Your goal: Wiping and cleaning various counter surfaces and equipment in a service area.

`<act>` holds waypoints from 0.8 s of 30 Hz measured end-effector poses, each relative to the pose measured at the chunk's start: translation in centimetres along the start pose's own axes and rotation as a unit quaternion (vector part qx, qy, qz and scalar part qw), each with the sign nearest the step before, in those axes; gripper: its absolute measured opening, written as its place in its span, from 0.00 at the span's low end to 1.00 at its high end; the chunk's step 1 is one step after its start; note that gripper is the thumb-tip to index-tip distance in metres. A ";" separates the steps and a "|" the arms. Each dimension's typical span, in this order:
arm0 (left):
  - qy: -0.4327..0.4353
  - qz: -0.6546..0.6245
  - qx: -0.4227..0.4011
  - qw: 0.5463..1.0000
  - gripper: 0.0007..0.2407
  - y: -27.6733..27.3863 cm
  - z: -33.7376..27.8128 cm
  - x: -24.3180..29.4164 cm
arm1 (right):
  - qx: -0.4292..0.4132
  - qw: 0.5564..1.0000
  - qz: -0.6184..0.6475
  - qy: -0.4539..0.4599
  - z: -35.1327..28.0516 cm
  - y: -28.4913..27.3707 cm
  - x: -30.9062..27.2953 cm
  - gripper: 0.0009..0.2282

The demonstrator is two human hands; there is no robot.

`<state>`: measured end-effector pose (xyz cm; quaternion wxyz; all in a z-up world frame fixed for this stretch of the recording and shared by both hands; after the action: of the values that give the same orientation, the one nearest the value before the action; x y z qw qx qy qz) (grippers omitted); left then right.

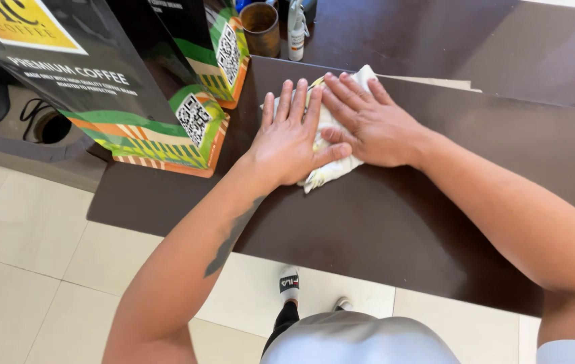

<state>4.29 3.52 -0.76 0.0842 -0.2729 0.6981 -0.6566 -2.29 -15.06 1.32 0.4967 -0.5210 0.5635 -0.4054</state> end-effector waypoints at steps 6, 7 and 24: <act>0.047 0.013 0.011 0.999 0.48 1.2 -6.5 5.6 | 0.028 0.998 -0.039 -0.048 -7.4 1.9 -2.5 0.36; 0.047 0.014 0.012 0.999 0.48 1.8 -7.3 6.3 | 0.030 0.998 -0.040 -0.049 -8.7 2.3 -2.7 0.36; 0.133 0.108 0.361 0.917 0.21 1.5 -15.6 10.1 | 0.186 0.961 0.055 -0.199 -15.8 4.0 -7.2 0.22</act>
<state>-11.95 12.13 2.14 0.1538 -0.0575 0.4438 -0.8810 -18.81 -8.40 1.23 0.7084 -0.4579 0.3960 -0.3630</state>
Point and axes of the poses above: each hand's wrist, its own z-axis towards the middle knuckle, its own y-axis out of the palm, x = y × z, the point moved 1 cm from there along z, towards the middle knuckle, and after that the axes turned 11 degrees about y, right-handed, at the moved point
